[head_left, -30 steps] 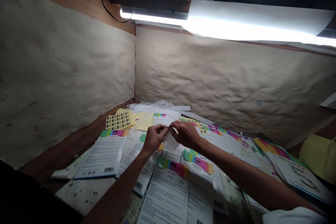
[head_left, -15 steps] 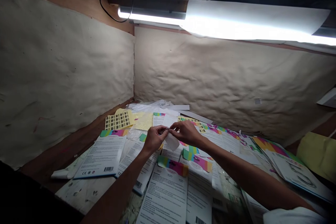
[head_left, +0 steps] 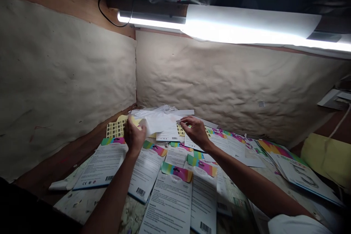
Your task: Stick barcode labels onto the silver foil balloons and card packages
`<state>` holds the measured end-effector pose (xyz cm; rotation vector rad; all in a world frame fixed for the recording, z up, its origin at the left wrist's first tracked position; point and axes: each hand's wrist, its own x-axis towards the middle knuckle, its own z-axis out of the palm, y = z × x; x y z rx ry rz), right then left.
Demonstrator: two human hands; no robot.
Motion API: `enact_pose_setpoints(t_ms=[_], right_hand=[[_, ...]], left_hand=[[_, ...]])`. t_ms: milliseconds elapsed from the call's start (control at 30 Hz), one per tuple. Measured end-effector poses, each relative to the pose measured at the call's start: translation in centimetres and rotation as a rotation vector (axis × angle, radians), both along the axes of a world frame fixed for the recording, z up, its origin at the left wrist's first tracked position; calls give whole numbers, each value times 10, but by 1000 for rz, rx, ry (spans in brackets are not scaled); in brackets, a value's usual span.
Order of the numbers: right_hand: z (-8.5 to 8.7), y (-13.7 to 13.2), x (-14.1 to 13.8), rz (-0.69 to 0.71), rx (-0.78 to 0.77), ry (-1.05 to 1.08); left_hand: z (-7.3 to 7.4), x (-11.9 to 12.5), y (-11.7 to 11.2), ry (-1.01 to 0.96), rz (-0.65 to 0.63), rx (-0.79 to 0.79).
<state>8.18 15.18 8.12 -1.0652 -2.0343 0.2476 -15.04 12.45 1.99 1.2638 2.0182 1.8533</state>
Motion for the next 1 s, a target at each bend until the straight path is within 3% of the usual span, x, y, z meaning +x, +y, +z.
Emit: enact_pose_setpoints(t_ms=[33,67,100,200,233,300,400,533,600,667,767,900,1000], right_hand=[[1,-5,-2,10,85,19],[1,-11,-4,21,168,14],[1,-17,-6,31,243,-17],[-3,-33,-8,84,440,-213],[-5,-38,-7,129,484,-311],[-10,-49,-1,224,507,-522],[-14,-65,18,294,439,-704],[-12,-73,73,320,298,-689],[-14,-64,117,208,89,-685],[-22,-49,164,-23,-168,-733],[-43,-31,218,-97,-285,-771],[-66,-26,243,-92,-300,-748],[-64,-29,246,-85,-275,-713]], left_hand=[[4,1,-3,76,76,45],[7,7,-6,157,75,67],[9,16,-10,234,-10,61],[6,51,-22,339,-544,-82],[2,61,-26,349,-678,-119],[-6,75,-32,362,-818,-150],[-16,84,-33,377,-951,-204],[-21,88,-31,269,-1119,-386],[-22,89,-31,229,-1128,-452],[-22,90,-30,208,-1104,-460],[-20,99,-28,170,-1113,-428],[-6,129,-40,126,-1172,-400],[8,159,-59,127,-1302,-480]])
